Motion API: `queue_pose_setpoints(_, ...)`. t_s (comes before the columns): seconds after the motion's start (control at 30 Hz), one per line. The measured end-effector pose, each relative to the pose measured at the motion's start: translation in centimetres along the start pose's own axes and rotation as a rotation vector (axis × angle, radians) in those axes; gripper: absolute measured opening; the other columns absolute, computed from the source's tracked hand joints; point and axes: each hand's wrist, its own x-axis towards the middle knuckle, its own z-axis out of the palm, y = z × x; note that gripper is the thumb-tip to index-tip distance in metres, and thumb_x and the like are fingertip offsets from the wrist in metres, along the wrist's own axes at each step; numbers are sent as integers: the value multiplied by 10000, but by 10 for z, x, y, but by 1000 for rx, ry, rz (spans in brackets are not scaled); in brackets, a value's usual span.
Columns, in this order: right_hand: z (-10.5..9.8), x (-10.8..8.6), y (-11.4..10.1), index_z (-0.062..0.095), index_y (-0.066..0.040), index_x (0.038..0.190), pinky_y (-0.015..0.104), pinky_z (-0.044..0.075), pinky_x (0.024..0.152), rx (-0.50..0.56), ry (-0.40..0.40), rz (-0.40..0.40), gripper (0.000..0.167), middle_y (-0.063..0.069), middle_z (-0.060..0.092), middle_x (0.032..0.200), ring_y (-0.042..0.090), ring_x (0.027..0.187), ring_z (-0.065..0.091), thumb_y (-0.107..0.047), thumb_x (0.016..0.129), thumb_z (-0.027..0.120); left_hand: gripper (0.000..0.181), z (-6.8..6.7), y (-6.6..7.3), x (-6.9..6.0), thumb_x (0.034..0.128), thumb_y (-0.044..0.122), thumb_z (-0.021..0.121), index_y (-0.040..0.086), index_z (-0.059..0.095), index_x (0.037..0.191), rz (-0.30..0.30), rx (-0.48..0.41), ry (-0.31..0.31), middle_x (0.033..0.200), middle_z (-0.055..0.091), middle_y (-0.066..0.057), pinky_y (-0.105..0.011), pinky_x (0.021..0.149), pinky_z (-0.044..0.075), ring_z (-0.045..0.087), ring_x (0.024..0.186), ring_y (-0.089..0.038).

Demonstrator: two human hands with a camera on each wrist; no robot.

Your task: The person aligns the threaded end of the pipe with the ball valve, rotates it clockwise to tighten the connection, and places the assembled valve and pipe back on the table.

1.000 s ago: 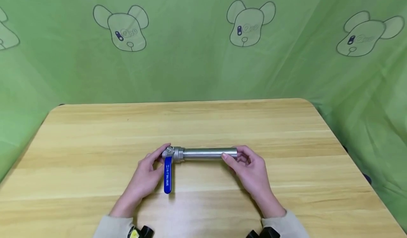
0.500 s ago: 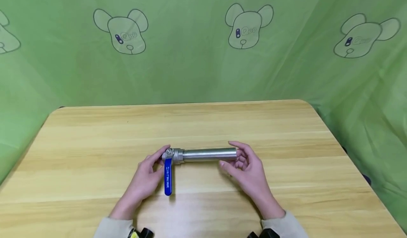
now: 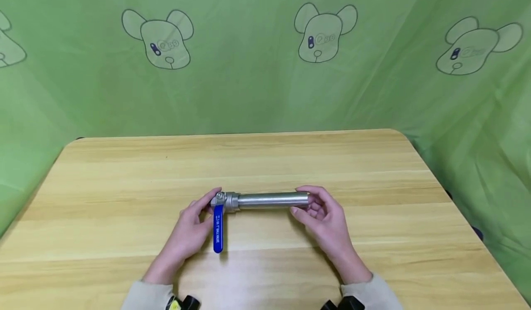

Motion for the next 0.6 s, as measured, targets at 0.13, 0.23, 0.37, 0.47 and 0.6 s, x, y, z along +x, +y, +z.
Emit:
queue_pose_setpoints(0.13, 1, 1, 1, 677, -18, 1317, 209, 608, 752, -5, 17, 31, 452, 23, 704, 1023, 94, 852, 681, 43, 888, 806, 637, -1, 0, 0, 1026, 51, 643, 222, 499, 1622, 2, -1, -2, 1184, 637, -107, -322, 865, 454, 525, 993, -211)
queue_pose_setpoints(0.23, 1, 1, 0, 684, -33, 1309, 234, 603, 674, -20, 23, 64, 419, 21, 700, 966, 104, 754, 669, -1, 911, 812, 653, 0, -1, -1, 1009, 18, 642, 212, 505, 1617, 7, 3, 0, 1170, 641, -104, -322, 872, 446, 524, 998, -205)
queue_pose_setpoints(0.37, 2, 1, 0, 686, -32, 1299, 267, 602, 622, -34, 27, 90, 391, 13, 691, 904, 121, 675, 658, -38, 930, 814, 652, 1, -2, -2, 1005, 18, 656, 213, 516, 1611, 7, 1, 6, 1160, 649, -96, -312, 874, 439, 519, 996, -193)
queue_pose_setpoints(0.47, 2, 0, 0, 670, -37, 1328, 274, 602, 614, -33, 25, 98, 416, 12, 681, 886, 123, 661, 660, -26, 934, 803, 645, 2, -3, -3, 1009, 30, 664, 217, 519, 1609, 8, -1, 12, 1161, 649, -96, -302, 859, 442, 512, 971, -190)
queue_pose_setpoints(0.6, 1, -1, -1, 641, -11, 1332, 277, 600, 603, -12, 11, 78, 446, 41, 679, 887, 137, 671, 679, 69, 907, 751, 637, 2, -3, -4, 1014, 25, 657, 196, 516, 1611, 28, 18, 21, 1156, 654, -97, -306, 883, 437, 510, 961, -181)
